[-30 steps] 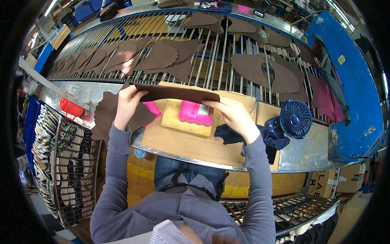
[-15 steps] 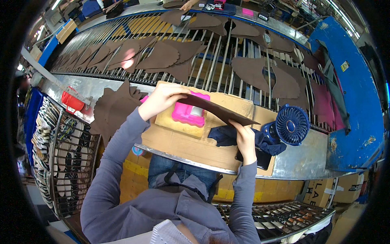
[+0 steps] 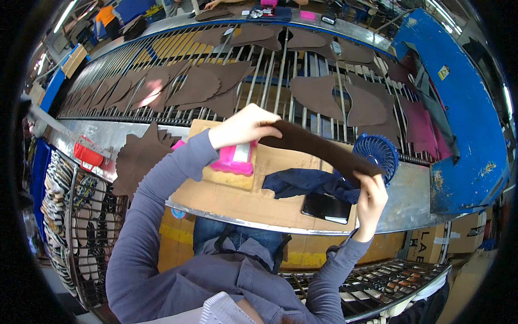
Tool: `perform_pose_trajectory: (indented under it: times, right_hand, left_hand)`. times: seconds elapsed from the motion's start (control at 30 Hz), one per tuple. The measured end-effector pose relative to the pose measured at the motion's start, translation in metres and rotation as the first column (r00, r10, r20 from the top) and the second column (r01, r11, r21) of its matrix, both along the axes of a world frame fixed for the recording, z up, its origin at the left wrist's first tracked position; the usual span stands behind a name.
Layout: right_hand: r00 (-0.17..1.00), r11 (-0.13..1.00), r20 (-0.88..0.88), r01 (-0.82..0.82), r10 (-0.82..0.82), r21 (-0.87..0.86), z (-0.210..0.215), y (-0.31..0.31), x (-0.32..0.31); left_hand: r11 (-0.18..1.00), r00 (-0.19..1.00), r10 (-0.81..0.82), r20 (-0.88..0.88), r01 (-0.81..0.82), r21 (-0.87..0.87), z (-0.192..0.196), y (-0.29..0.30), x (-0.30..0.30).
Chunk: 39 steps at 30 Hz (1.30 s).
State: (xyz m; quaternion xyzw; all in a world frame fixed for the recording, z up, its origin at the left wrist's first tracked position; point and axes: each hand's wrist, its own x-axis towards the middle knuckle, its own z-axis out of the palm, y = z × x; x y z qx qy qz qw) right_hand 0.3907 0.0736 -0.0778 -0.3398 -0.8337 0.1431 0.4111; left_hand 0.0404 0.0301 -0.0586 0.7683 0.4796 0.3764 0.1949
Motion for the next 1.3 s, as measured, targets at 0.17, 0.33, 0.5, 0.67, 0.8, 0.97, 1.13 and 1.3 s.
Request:
perform_pose_trajectory:
  times: [0.17,0.33,0.5,0.67,0.8,0.97,1.13,1.3]
  right_hand:
    - [0.993,0.993,-0.080,0.092,-0.087,0.070,0.028,0.048,-0.064]
    - [0.978,0.978,0.050,0.204,-0.202,-0.039,-0.027,0.142,-0.139]
    - [0.924,0.922,0.161,0.368,-0.347,-0.121,-0.117,0.207,-0.168]
    - [0.875,0.866,0.272,0.459,-0.401,-0.200,-0.150,0.223,-0.158]
    - [0.838,0.864,0.400,0.470,-0.372,-0.181,-0.144,0.210,-0.156]
    - [0.982,0.983,0.066,0.180,-0.177,-0.037,-0.026,0.112,-0.153]
    - [0.998,0.993,-0.052,-0.039,0.033,-0.115,0.018,0.004,-0.118]
    - [0.996,0.980,0.030,-0.079,0.086,-0.185,-0.008,-0.025,-0.097]
  left_hand:
    - [0.950,0.920,0.186,0.344,-0.079,-0.303,-0.005,0.066,-0.046]
    - [0.824,0.864,0.339,0.371,-0.082,-0.561,-0.054,0.133,-0.092]
    - [0.596,0.819,0.485,0.307,-0.053,-0.801,-0.130,0.177,-0.100]
    - [0.518,0.856,0.450,0.255,-0.017,-0.855,-0.182,0.202,-0.091]
    - [0.444,0.926,0.319,0.200,0.040,-0.895,-0.173,0.191,-0.113]
    - [0.795,0.961,0.153,0.232,0.020,-0.606,-0.058,0.070,-0.161]
    - [0.824,0.810,0.526,0.261,-0.408,-0.394,-0.027,-0.137,-0.194]
    - [-0.016,0.032,0.983,-0.181,-0.967,-0.256,-0.159,-0.323,-0.204]
